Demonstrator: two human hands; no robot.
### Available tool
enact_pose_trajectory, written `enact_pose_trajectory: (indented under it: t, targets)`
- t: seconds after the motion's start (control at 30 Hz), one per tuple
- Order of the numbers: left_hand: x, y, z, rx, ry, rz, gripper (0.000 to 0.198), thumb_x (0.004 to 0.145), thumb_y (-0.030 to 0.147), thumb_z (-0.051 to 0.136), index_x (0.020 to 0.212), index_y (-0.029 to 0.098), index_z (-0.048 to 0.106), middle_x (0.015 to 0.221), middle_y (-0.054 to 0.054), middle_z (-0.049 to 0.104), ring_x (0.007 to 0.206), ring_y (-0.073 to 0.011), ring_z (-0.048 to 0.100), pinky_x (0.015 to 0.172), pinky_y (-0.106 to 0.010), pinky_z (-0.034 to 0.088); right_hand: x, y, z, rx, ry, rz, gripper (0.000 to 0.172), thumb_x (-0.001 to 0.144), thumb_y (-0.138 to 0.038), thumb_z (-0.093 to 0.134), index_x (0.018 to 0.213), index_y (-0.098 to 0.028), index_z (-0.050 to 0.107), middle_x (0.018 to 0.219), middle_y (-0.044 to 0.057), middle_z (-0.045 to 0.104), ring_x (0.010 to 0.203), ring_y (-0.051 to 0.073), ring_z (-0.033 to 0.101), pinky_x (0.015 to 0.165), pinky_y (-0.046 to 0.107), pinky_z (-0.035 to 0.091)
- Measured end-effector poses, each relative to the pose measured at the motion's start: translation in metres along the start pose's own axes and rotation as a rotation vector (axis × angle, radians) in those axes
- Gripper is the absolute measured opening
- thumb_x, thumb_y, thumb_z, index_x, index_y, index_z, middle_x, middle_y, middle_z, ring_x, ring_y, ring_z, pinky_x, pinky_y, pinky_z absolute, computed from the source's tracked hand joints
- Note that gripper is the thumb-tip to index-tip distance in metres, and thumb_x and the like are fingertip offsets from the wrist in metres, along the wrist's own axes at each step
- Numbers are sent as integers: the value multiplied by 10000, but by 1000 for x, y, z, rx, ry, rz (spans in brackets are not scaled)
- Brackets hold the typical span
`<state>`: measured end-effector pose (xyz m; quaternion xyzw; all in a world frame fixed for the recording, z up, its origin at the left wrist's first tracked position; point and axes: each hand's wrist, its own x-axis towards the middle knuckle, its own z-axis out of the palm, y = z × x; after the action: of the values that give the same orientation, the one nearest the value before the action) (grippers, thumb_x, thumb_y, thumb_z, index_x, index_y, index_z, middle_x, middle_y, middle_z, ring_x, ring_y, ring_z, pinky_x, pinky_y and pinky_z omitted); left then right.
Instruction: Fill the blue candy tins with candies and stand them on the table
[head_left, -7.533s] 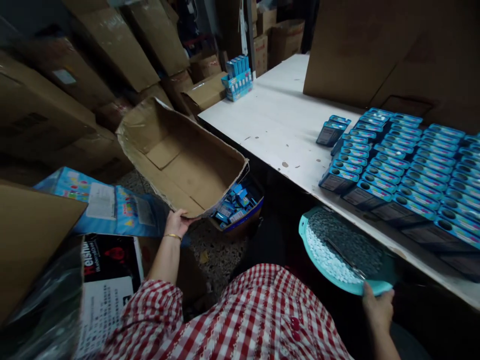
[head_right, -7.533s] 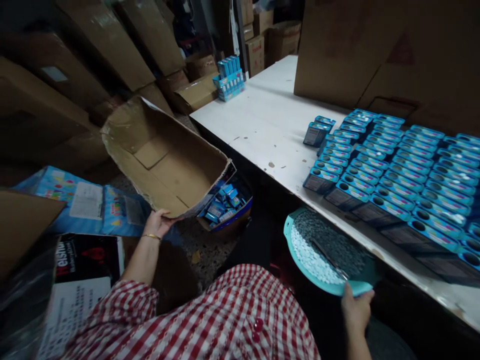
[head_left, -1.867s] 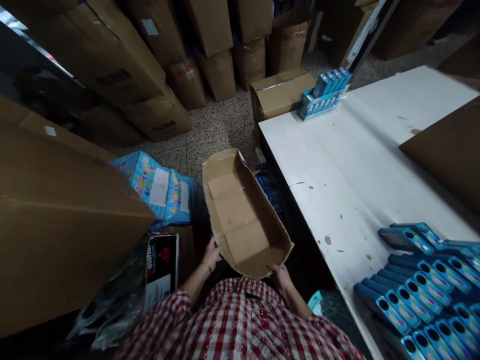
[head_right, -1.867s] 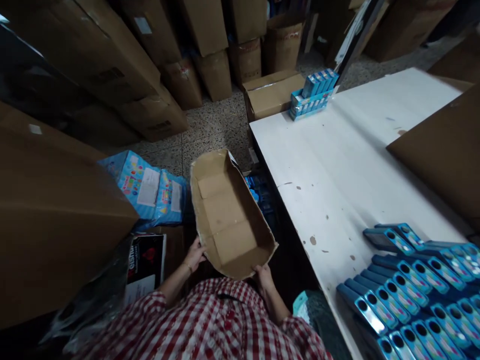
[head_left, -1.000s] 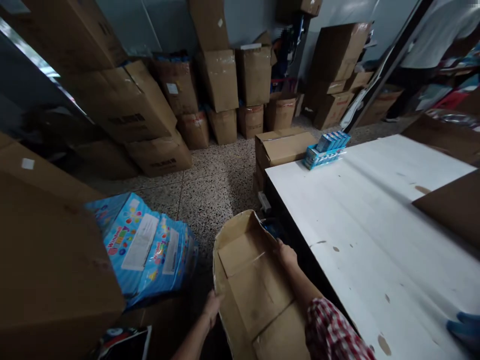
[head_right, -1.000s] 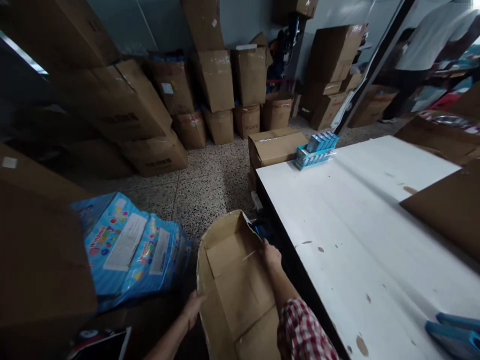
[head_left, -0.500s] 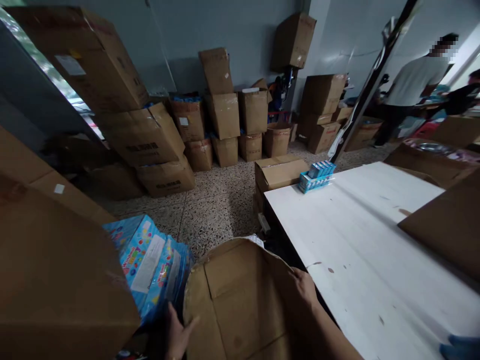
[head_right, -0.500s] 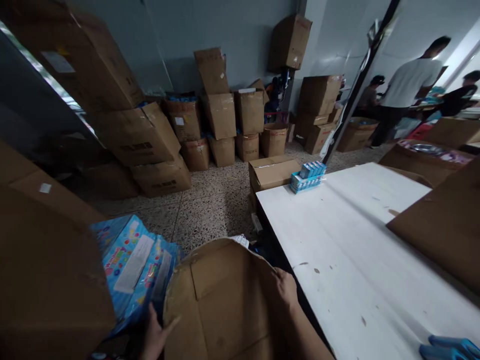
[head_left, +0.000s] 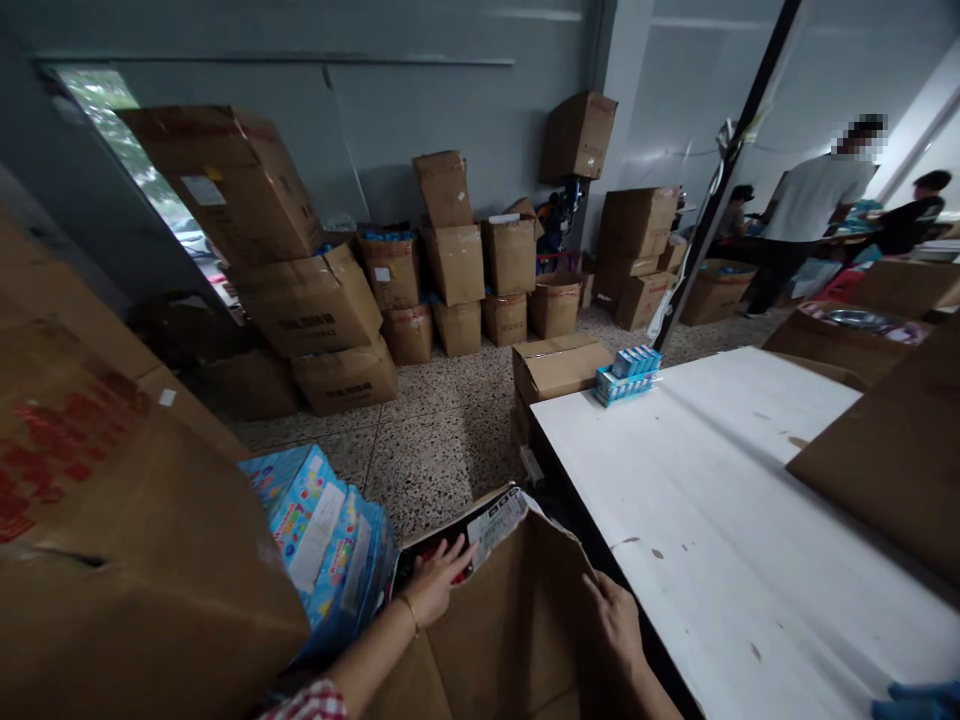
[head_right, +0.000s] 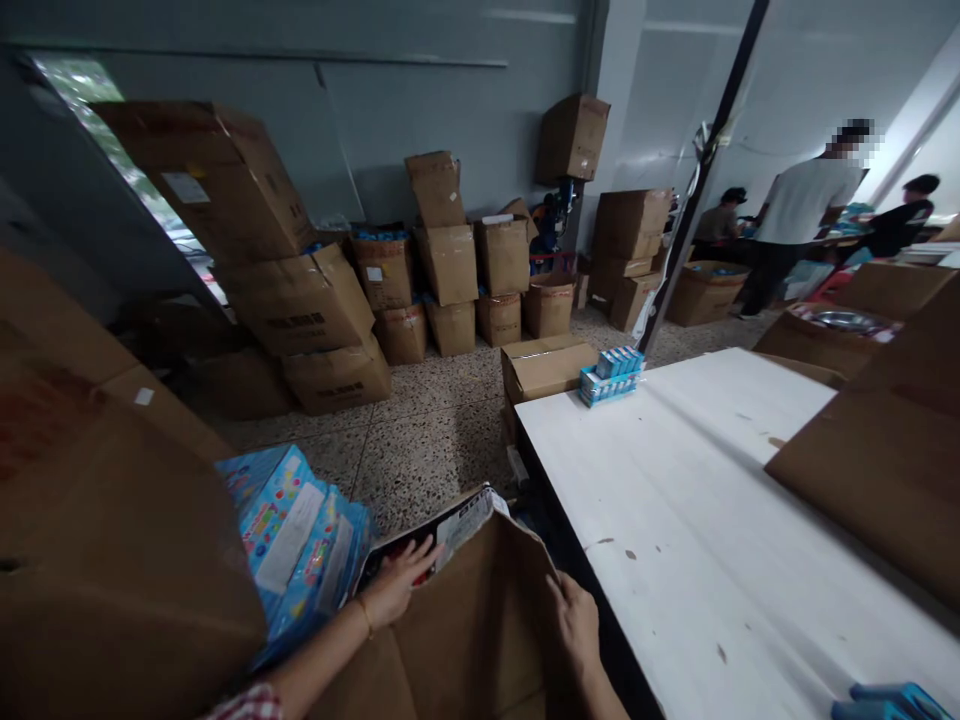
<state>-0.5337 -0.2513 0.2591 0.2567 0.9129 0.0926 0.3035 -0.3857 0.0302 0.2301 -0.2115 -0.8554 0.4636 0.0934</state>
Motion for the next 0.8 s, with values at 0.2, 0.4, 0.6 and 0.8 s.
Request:
enact_pose_trajectory:
  t: [0.2,0.4,0.6,0.8]
  targets:
    - [-13,18,36,142,29,-143,937,603,-46,372,1390,396,120,1510,2,85,1371,-351,106,976,-681,211,-28,10,48,-187,5,-153,406,853,-424,356,1001,-236,685,827,65,694,719,191,654,622,232,484]
    - [-12,-3,-24,-170,216,37,723,710,-7,304,1357,314,340,1403,40,392,1316,-150,334,1104,-347,274,-10,7,18,-219,-5,-185,420,878,-411,324,1040,-218,660,916,65,690,793,195,655,671,250,500]
    - [5,-8,-165,-120,417,235,445,846,255,377,1268,163,485,1285,-72,531,1193,-175,497,1041,-303,359,62,-55,-13,-134,43,-246,455,875,-481,352,1139,-217,612,1048,67,666,960,222,619,795,307,501]
    - [41,-25,-284,86,515,146,346,841,263,412,1095,97,580,1106,-124,635,1003,-193,597,875,-274,451,82,-69,33,-75,123,-322,608,822,-523,445,1341,-206,425,1434,82,338,1278,226,366,1031,374,355]
